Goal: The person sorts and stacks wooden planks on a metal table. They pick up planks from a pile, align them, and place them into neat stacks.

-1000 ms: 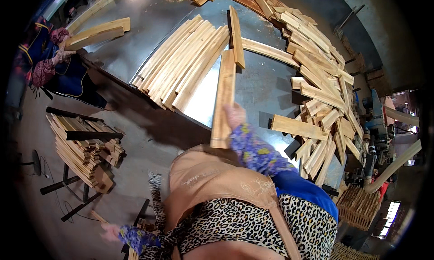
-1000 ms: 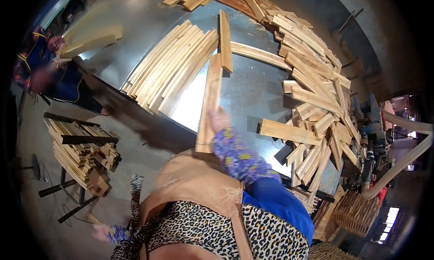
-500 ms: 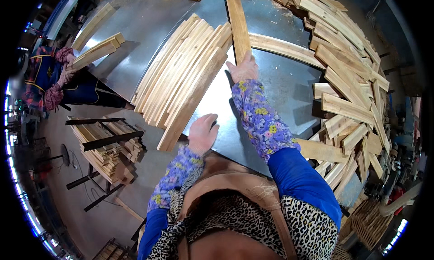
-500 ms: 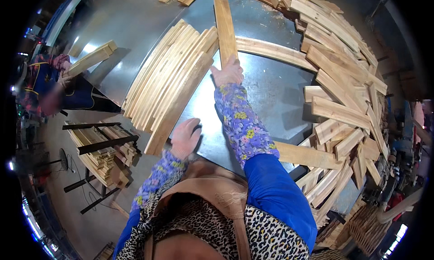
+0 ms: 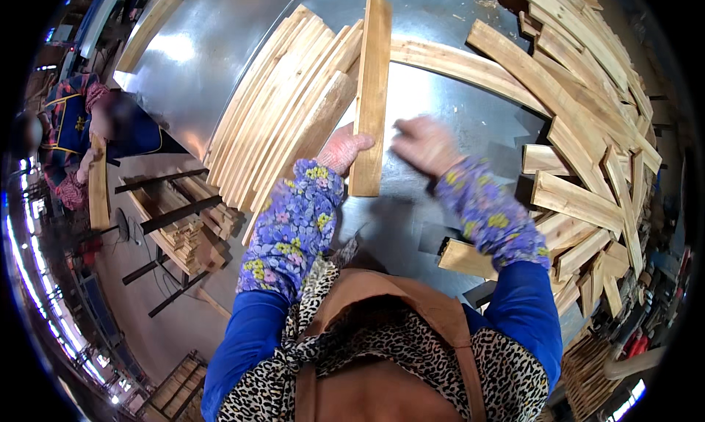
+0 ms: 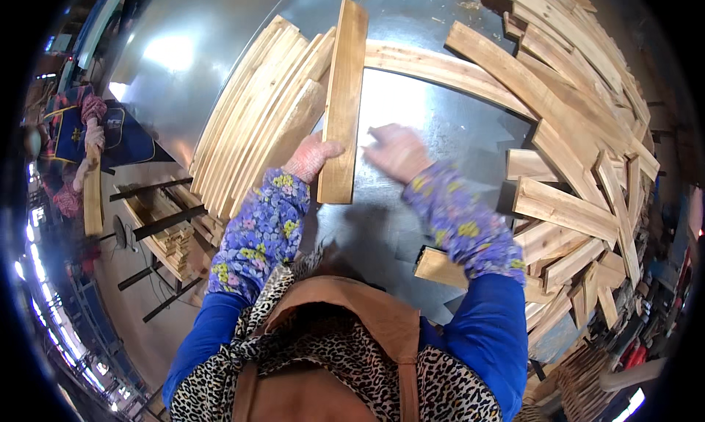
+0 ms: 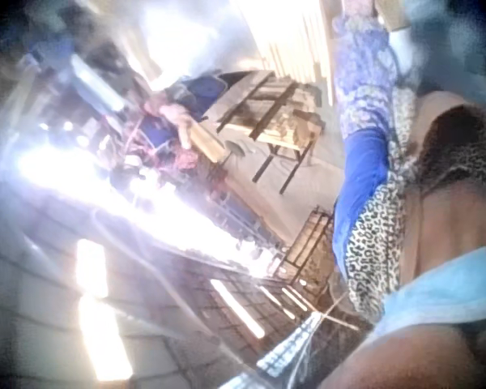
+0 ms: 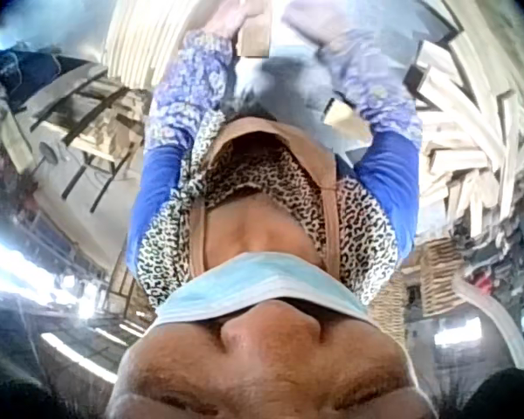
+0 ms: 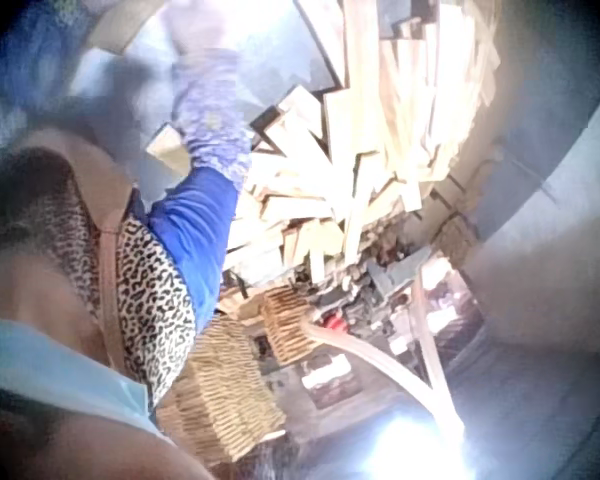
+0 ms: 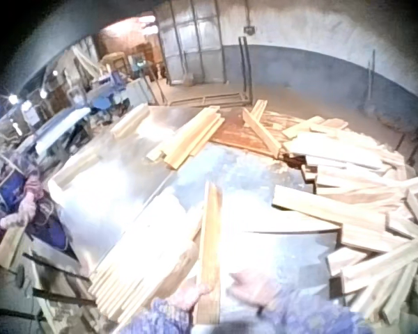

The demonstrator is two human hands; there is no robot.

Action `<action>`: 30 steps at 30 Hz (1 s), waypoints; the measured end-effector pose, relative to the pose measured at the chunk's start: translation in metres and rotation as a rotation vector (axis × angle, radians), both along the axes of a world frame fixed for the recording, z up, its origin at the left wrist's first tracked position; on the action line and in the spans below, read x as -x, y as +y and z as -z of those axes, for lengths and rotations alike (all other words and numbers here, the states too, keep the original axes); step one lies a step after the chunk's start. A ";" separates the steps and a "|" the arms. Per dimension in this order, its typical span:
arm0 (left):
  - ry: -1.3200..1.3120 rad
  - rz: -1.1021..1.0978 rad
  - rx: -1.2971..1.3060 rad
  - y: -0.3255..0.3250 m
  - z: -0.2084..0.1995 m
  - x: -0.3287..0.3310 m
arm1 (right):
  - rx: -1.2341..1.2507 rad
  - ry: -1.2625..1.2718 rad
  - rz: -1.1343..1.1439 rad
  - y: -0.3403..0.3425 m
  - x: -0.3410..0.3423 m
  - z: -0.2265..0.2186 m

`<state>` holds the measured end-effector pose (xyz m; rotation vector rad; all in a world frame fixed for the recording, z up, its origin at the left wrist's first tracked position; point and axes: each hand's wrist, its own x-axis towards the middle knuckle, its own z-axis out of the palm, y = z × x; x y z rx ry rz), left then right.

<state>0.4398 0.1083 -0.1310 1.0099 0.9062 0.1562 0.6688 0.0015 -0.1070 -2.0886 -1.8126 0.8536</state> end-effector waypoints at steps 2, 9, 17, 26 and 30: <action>0.002 -0.125 0.108 -0.005 -0.005 -0.003 | -0.286 -0.463 0.182 0.014 -0.074 -0.011; -0.040 -0.290 0.243 -0.010 -0.033 -0.014 | 0.262 -0.768 0.317 0.034 -0.255 -0.014; -0.202 -0.154 0.067 0.007 -0.045 -0.011 | 0.130 -0.632 0.298 0.089 -0.223 -0.043; -0.356 -0.037 -0.138 0.036 -0.066 0.043 | 0.218 0.025 0.490 0.046 0.090 0.002; -0.021 0.109 -0.166 0.036 -0.092 0.070 | -0.243 1.184 0.518 0.011 0.195 0.110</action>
